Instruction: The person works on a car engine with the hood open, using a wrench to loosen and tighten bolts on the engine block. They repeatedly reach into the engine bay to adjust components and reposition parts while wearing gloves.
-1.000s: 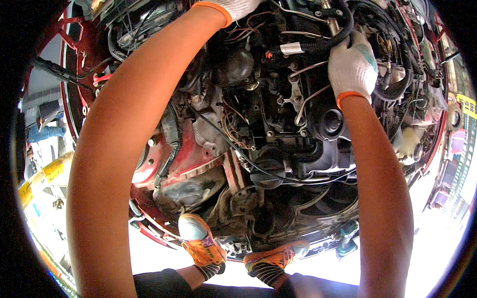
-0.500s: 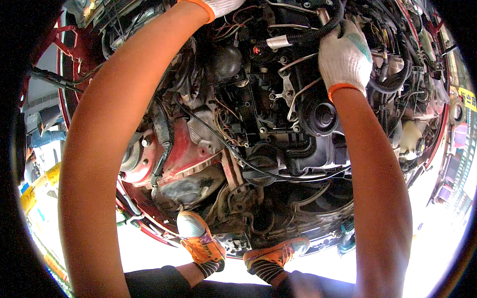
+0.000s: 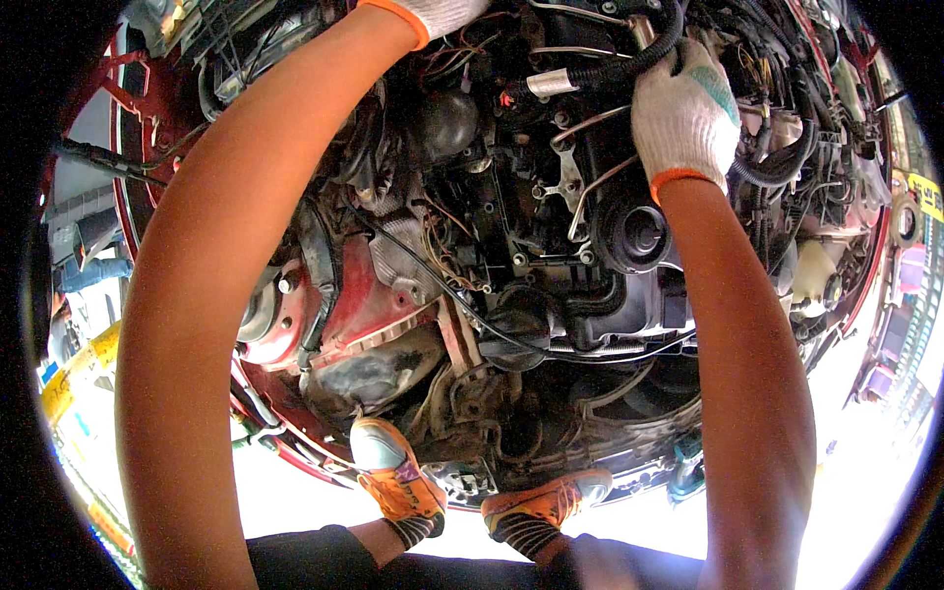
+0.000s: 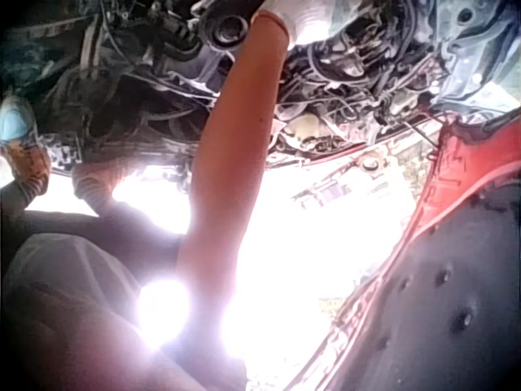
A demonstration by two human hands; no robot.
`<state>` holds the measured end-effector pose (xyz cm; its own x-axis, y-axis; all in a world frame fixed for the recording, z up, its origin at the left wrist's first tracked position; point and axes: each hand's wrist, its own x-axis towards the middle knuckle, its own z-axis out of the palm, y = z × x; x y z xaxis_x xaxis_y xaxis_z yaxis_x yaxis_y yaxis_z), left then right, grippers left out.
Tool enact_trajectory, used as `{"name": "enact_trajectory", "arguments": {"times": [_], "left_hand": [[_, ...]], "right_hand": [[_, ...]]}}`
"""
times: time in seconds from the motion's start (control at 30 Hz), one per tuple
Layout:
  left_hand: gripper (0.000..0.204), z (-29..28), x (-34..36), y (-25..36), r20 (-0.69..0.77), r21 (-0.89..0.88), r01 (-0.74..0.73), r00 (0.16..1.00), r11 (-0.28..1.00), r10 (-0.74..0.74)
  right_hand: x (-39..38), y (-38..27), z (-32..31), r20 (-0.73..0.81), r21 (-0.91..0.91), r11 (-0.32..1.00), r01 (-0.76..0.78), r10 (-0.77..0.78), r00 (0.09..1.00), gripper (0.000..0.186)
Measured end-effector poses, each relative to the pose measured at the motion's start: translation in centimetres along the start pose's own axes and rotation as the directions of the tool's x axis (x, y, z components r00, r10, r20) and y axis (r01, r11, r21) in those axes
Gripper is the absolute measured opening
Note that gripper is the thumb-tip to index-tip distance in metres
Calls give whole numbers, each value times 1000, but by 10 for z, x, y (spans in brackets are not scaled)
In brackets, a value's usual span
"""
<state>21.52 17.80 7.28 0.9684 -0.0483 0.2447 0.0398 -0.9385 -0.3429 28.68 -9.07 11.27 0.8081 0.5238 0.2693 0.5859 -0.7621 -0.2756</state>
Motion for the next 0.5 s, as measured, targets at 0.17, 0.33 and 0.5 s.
{"name": "enact_trajectory", "arguments": {"times": [0.17, 0.33, 0.5], "left_hand": [[20, 16, -4, -8, -138, -103, 20, 990, 994, -34], [19, -2, -2, -6, -75, -66, -11, 997, 998, 6], [18, -40, -2, -9, 19, -85, -31, 999, 996, 32]], "right_hand": [[-3, -7, 2, -23, 7, 1000, -14, 15, 1000, 38], [-4, -6, 1, -59, -3, 999, -41, 41, 997, 34], [-4, -8, 2, -66, 12, 999, -51, 52, 996, 34]]}}
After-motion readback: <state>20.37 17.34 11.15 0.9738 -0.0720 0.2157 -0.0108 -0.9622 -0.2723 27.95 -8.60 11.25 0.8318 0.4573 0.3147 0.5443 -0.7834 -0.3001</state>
